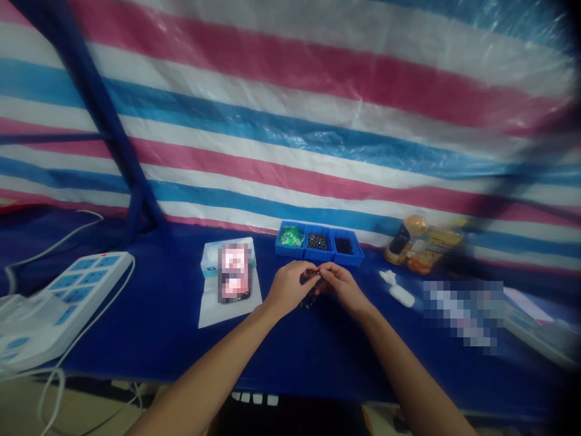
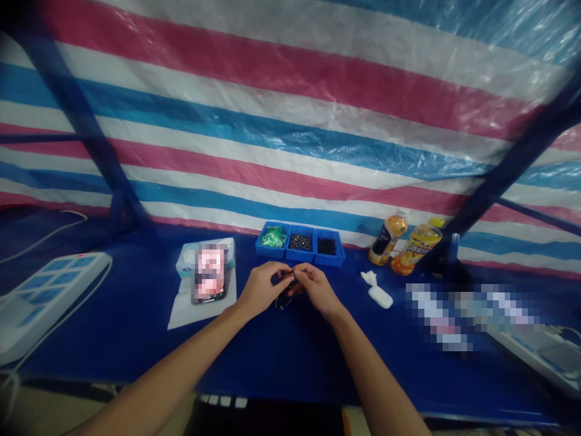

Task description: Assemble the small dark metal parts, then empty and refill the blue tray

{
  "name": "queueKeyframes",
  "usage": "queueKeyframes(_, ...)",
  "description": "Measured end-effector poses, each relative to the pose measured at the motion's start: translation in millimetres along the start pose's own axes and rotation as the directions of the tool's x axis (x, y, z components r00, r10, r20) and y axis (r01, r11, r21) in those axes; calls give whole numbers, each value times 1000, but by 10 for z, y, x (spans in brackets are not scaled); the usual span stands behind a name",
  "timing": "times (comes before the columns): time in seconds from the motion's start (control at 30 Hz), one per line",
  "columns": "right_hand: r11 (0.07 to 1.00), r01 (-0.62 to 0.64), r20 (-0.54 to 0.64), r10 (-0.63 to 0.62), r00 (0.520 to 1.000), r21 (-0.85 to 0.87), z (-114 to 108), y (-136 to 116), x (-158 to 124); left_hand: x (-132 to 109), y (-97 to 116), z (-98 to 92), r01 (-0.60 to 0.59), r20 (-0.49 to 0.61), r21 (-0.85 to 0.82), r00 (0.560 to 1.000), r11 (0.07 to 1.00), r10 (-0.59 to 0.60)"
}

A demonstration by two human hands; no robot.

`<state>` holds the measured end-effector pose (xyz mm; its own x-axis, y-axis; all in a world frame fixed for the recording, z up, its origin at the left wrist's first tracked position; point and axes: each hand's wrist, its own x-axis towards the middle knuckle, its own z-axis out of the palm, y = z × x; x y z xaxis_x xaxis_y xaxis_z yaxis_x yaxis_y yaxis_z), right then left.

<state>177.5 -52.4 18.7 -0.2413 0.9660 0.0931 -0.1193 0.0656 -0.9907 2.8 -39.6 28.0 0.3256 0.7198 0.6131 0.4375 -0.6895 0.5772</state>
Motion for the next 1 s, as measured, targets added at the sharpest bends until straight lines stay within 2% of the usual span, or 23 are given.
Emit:
queueKeyframes(0.13,995,39,-6,-39,999,-91,15,-18,-7,-2,10,0,-23,-19,2,1000,1000,23)
queueKeyframes(0.27,950,125,-42,-143,989,-285,-2,-36,-36,-4,36,-16,-6,6,-14,1000,1000,6)
queueKeyframes(0.4,858,69,-123,-152,981,-509,-83,-17,-36,1,23,-42,79,4,-3,997,997,-79)
queueKeyframes(0.47,870,30,-190,-141,972,-492,-123,-17,-8,9,5,-58,105,-12,1,994,995,-105)
queueKeyframes(0.6,968,97,-333,-173,927,-233,-176,-42,67,24,-17,-79,115,-27,8,993,993,-115)
queueKeyframes(0.63,970,109,-345,-181,921,-217,-186,-41,78,27,-21,-80,115,-26,12,993,993,-115)
queueKeyframes(0.7,950,92,-321,-191,928,-298,-204,-17,82,31,-35,-78,124,-24,32,992,992,-123)
queueKeyframes(0.77,873,63,-260,-211,942,-484,-218,39,72,30,-66,-67,147,-15,67,989,987,-146)
queueKeyframes(0.87,634,104,-114,-293,949,-766,-224,151,60,16,-135,-38,174,28,135,983,975,-180)
queueKeyframes(0.93,479,154,-3,-311,950,-864,-222,214,67,1,-177,-17,177,68,192,979,965,-193)
queueKeyframes(1.0,378,168,58,-286,956,-911,-220,249,80,-14,-201,-1,176,99,240,974,955,-205)
